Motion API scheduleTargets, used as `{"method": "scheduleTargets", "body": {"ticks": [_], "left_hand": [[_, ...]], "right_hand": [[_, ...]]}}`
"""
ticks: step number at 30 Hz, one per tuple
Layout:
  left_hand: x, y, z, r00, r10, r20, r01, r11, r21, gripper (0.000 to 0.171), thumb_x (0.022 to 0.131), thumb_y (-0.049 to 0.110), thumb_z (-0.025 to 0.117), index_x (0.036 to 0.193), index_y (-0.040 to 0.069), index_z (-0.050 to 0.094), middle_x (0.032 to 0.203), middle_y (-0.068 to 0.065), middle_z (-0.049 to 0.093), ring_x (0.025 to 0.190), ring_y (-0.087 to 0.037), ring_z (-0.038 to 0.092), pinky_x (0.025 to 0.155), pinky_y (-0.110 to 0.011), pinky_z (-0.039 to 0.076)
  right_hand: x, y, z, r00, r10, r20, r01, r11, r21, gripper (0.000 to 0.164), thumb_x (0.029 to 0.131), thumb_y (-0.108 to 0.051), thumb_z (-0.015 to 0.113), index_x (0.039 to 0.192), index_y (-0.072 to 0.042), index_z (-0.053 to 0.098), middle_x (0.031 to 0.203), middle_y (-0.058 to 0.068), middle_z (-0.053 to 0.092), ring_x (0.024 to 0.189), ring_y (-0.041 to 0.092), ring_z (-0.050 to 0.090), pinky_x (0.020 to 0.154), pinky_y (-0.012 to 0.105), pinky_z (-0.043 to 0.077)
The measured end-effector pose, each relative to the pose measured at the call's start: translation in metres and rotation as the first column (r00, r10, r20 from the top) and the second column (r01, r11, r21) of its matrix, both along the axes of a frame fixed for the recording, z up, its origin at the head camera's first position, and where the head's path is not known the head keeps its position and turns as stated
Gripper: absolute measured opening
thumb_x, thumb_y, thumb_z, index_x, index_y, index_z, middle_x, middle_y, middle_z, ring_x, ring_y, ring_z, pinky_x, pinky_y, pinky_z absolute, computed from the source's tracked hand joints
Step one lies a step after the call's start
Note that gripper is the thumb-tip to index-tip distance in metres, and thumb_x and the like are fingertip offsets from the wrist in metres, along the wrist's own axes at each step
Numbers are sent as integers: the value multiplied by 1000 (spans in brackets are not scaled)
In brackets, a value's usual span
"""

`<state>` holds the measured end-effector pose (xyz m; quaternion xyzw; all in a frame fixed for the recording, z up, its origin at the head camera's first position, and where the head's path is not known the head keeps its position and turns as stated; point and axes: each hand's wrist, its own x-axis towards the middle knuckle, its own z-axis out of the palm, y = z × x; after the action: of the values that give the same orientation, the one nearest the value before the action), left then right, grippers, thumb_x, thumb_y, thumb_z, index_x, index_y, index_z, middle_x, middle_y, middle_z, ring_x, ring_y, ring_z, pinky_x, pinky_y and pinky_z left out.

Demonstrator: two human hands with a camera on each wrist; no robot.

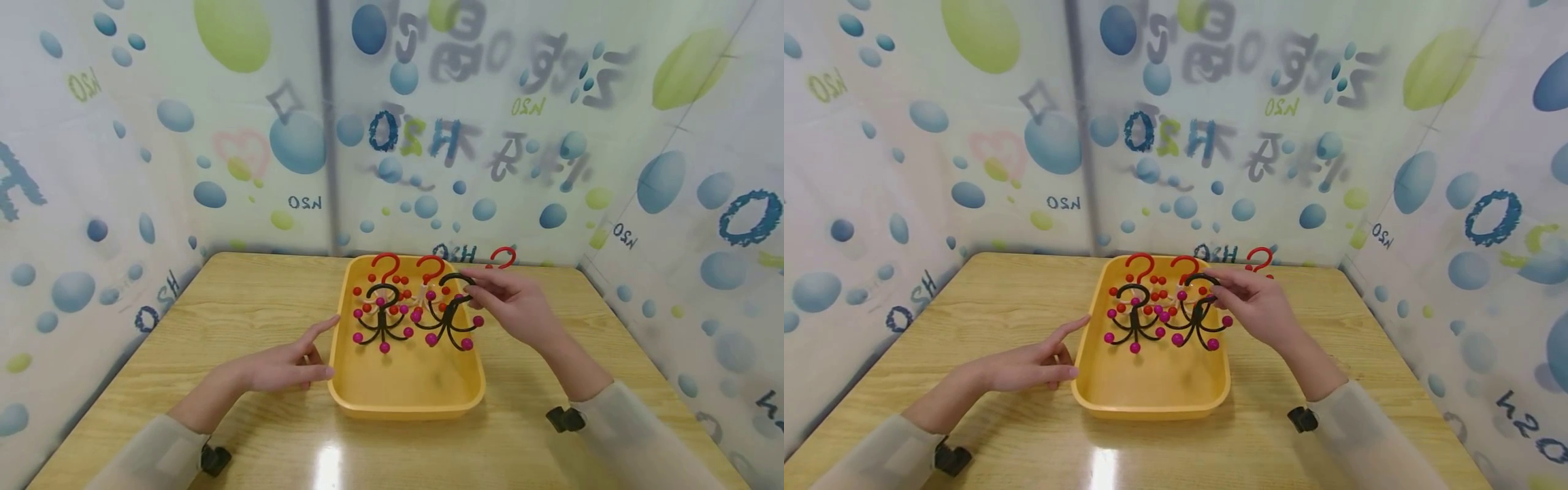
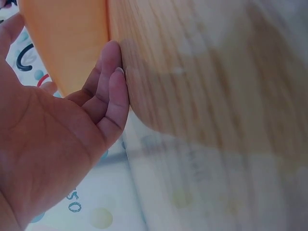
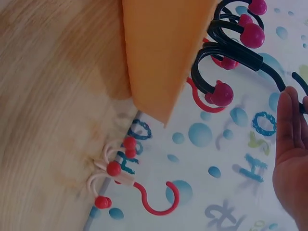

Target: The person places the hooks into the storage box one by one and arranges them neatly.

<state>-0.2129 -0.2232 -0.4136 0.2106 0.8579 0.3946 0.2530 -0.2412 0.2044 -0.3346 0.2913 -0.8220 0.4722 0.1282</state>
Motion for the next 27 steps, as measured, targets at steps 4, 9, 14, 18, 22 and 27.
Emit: {"method": "scheduleTargets", "body": {"ticks": [4,9,14,18,22,27], "left_hand": [[0,0,0,1000,3,4,-3,1000,-5,88,98,50,64,159,51,0,106,-11,60,87,-26,63,73,-36,54],[0,0,-1,1000,-3,0,3,1000,-6,88,98,50,64,158,52,0,106,-11,60,86,-26,63,73,-36,54],[0,1,0,1000,-4,-2,4,1000,-7,89,98,50,64,159,51,0,106,-11,60,86,-26,64,73,-36,54],[0,1,0,1000,-2,-6,2,1000,-8,89,98,50,64,160,49,0,107,-11,60,86,-26,64,72,-35,54],[0,1,0,1000,0,-5,0,1000,-10,90,98,50,64,160,49,0,107,-11,60,86,-26,64,72,-35,54],[0,0,0,1000,-2,3,2,1000,-4,90,98,49,64,160,49,0,106,-11,60,86,-26,63,73,-36,54]], "right_hand": [[-4,-8,-8,999,-15,39,14,1000,24,35,98,-15,70,131,-24,70,104,6,75,83,24,76,75,34,62],[-11,-14,-15,997,-61,37,58,997,59,33,98,-18,70,130,-26,71,104,1,76,81,17,74,74,37,62],[-17,-18,-20,993,-88,75,85,995,44,33,98,-16,70,130,-23,71,109,8,75,83,19,76,75,36,62],[-21,-20,-22,988,-95,126,90,995,41,34,99,-17,69,132,-23,70,111,6,74,85,21,76,77,30,61],[-24,-24,-22,986,-95,138,89,995,53,34,99,-19,68,133,-24,69,110,7,75,84,20,75,74,25,60],[-27,-28,-24,987,-73,142,69,997,27,32,99,-15,68,130,-22,71,111,15,74,87,33,74,73,28,61]]}}
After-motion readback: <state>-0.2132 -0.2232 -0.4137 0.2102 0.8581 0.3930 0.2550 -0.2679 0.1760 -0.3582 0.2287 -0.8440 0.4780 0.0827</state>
